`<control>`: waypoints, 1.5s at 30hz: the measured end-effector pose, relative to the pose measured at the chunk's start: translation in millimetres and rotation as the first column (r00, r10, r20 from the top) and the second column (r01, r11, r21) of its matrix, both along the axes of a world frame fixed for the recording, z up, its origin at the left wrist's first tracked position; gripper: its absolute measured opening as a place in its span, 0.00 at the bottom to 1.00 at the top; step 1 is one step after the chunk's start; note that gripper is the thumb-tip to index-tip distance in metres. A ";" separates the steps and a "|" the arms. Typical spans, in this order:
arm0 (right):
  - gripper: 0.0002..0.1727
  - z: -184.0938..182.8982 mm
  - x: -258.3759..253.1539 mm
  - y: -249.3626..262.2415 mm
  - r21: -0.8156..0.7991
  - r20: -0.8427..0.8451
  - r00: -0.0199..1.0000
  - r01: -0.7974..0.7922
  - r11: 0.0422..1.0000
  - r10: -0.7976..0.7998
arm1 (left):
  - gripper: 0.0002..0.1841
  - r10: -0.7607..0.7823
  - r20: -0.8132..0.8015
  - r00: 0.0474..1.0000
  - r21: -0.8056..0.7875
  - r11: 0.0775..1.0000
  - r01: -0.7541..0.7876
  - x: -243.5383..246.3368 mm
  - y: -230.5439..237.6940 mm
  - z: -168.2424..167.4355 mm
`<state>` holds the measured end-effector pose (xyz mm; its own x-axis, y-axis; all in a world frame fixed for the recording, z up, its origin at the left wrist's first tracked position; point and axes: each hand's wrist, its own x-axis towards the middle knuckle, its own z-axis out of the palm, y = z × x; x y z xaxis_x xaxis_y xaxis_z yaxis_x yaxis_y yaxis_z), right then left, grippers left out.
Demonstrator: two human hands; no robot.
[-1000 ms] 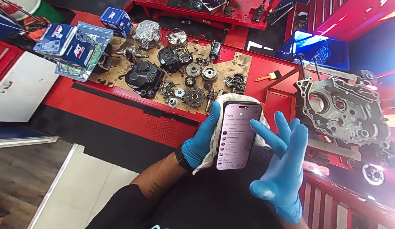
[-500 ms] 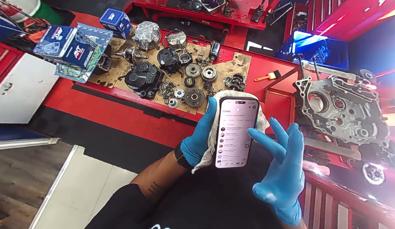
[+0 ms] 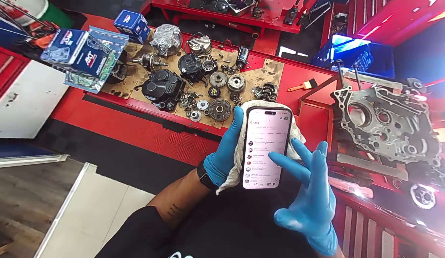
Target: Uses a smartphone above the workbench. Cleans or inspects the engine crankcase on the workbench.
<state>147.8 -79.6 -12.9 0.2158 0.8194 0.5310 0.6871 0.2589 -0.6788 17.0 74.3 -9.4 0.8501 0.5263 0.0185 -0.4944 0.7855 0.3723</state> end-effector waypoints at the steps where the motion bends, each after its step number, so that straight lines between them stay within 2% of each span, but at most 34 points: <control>1: 0.59 -0.7 -0.9 -0.7 0.002 0.006 1.000 0.001 1.000 -0.001 | 0.30 0.001 0.005 1.000 -0.010 1.000 0.000 0.0 0.1 -0.5; 6: 0.58 -2.4 -3.4 -3.8 0.007 0.010 1.000 0.002 1.000 -0.002 | 0.30 -0.004 0.047 0.999 -0.001 1.000 0.004 -0.9 2.3 -4.9; 23: 0.56 -4.4 -10.8 -8.1 -0.022 0.071 0.997 -0.024 0.999 0.025 | 0.31 0.014 0.016 1.000 -0.022 1.000 -0.014 -4.7 1.8 -4.7; 34: 0.58 -1.5 -2.8 0.4 -0.032 0.042 0.999 0.000 1.000 0.001 | 0.31 -0.008 0.022 1.000 -0.035 0.999 0.008 -5.4 -1.2 -4.3; 45: 0.56 -2.2 -5.2 -3.4 0.002 0.040 0.999 -0.009 1.000 0.008 | 0.31 0.033 0.009 0.999 -0.016 0.999 -0.033 -2.7 2.3 -5.2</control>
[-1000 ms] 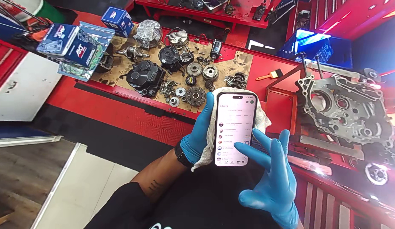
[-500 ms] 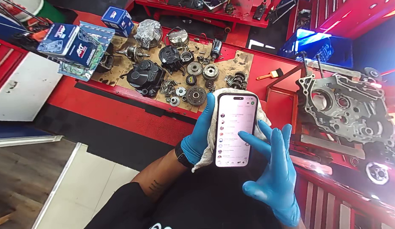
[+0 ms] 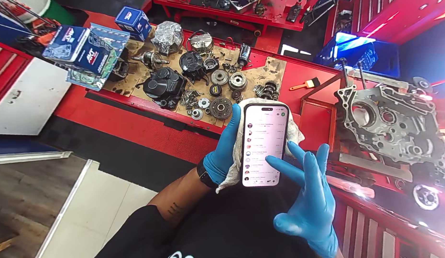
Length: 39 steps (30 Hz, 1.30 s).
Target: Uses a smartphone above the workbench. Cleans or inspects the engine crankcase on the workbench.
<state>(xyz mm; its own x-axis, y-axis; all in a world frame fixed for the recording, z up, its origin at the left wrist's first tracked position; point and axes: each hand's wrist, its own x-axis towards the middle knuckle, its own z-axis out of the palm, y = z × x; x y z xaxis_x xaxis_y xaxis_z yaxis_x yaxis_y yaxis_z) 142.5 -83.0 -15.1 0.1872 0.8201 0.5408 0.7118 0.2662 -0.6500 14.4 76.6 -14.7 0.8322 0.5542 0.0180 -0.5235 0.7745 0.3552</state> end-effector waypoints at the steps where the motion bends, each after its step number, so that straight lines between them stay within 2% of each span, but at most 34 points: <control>1: 0.55 0.0 0.2 0.1 0.000 0.000 1.000 0.001 1.000 -0.001 | 0.31 -0.001 0.002 1.000 0.000 1.000 0.001 0.2 0.2 -0.2; 9: 0.54 0.0 1.7 0.6 -0.005 0.002 1.000 0.007 1.000 -0.007 | 0.31 0.024 -0.051 0.998 0.020 1.000 -0.023 1.8 1.8 1.4; 19: 0.53 1.7 1.1 0.3 -0.001 0.013 1.000 0.004 1.000 -0.004 | 0.31 0.008 -0.043 0.999 0.010 1.000 -0.007 1.3 4.2 1.5; 29: 0.57 1.4 1.6 5.9 -0.034 0.018 1.000 0.024 0.999 -0.023 | 0.30 -0.029 -0.021 0.999 0.030 0.999 0.030 0.6 -3.2 3.2; 35: 0.51 1.5 -0.6 -0.2 -0.001 0.019 0.999 0.032 0.999 -0.032 | 0.30 -0.011 -0.023 1.000 0.028 1.000 0.012 -0.3 -2.1 4.8; 39: 0.53 1.5 1.0 1.3 -0.027 0.023 0.999 0.036 0.999 -0.035 | 0.31 -0.018 -0.022 1.000 0.017 1.000 0.018 -0.4 -2.8 5.7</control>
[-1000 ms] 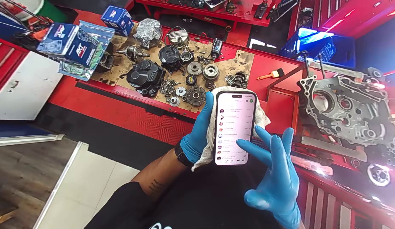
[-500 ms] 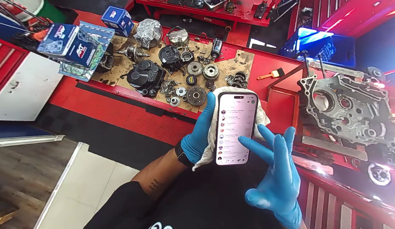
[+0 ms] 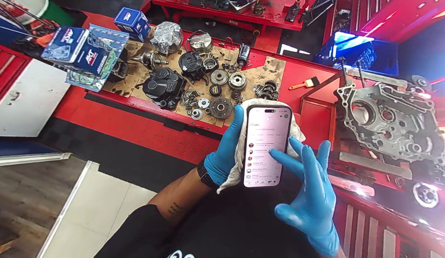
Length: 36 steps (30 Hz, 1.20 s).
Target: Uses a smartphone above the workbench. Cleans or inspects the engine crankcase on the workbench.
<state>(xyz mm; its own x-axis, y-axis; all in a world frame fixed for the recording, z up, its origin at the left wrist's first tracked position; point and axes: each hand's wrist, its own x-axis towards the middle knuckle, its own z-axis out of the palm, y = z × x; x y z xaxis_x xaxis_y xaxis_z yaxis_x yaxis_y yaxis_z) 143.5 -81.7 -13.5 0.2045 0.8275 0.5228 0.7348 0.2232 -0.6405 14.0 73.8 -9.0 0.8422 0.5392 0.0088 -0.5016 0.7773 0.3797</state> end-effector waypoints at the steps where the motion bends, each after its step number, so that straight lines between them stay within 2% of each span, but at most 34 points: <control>1: 0.53 0.1 0.1 0.1 -0.005 0.004 1.000 0.002 1.000 -0.002 | 0.31 0.001 -0.002 1.000 0.002 1.000 -0.001 0.0 0.1 0.3; 26: 0.56 -1.0 8.1 1.2 0.020 -0.048 0.999 0.024 1.000 -0.023 | 0.30 -0.012 0.007 1.000 -0.006 1.000 0.012 2.9 -1.5 -2.3; 36: 0.54 -2.6 10.1 1.9 0.015 -0.057 0.998 0.041 0.999 -0.040 | 0.29 0.007 -0.015 1.000 0.011 1.000 -0.006 2.2 -1.7 -2.3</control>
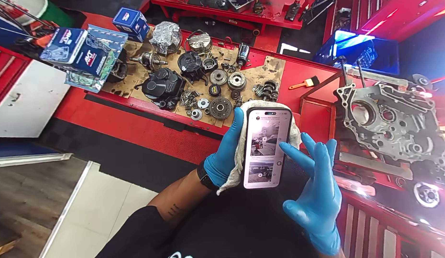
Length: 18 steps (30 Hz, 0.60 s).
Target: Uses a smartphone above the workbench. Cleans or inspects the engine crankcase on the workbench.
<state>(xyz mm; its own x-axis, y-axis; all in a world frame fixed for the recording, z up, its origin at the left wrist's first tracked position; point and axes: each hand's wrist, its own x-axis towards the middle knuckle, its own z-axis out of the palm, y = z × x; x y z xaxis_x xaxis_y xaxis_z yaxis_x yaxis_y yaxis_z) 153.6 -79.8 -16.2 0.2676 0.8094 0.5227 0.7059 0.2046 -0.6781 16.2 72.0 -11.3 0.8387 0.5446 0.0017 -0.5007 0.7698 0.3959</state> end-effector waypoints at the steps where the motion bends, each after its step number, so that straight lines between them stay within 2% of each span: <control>1: 0.54 0.0 -0.4 -0.5 0.005 -0.003 1.000 -0.002 1.000 0.002 | 0.29 0.003 -0.002 1.000 -0.003 1.000 -0.003 -0.1 0.2 -0.1; 18: 0.51 -0.8 -4.0 -1.8 -0.020 0.046 0.999 -0.011 1.000 0.012 | 0.29 0.027 -0.038 0.999 0.009 1.000 -0.026 -2.8 -1.9 1.0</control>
